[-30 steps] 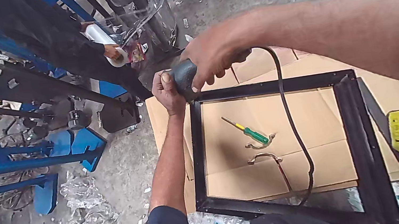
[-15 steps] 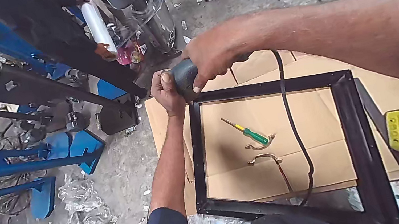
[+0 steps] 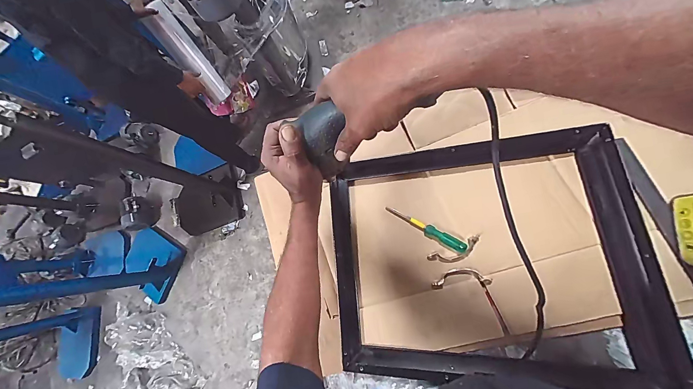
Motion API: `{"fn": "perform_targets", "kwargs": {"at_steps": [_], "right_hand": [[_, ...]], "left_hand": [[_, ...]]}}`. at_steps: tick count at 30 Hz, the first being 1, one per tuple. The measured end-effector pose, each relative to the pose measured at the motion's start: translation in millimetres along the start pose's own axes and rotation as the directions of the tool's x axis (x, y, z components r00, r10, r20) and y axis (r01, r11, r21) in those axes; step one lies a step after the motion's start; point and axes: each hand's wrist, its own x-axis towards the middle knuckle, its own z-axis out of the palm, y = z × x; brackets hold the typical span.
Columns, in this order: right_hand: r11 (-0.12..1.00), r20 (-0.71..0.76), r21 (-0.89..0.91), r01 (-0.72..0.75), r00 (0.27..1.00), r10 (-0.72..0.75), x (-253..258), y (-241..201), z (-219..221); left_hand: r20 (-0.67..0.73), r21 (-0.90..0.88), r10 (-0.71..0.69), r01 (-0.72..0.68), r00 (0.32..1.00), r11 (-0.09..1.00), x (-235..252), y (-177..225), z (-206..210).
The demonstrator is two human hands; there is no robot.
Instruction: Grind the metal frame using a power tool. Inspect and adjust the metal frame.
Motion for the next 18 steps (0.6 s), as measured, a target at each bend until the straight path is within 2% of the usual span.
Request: {"fn": "perform_targets", "kwargs": {"at_steps": [9, 18], "right_hand": [[0.992, -0.049, -0.099, -0.074, 0.996, 0.07, -22, -12, -9], [0.985, -0.103, -0.152, -0.082, 0.992, 0.067, -32, -2, -16]], "left_hand": [[0.014, 0.015, 0.039, -0.039, 0.999, 0.999, 6, 5, 1], [0.015, -0.035, 0.04, -0.039, 0.999, 0.999, 8, 4, 19]]}}
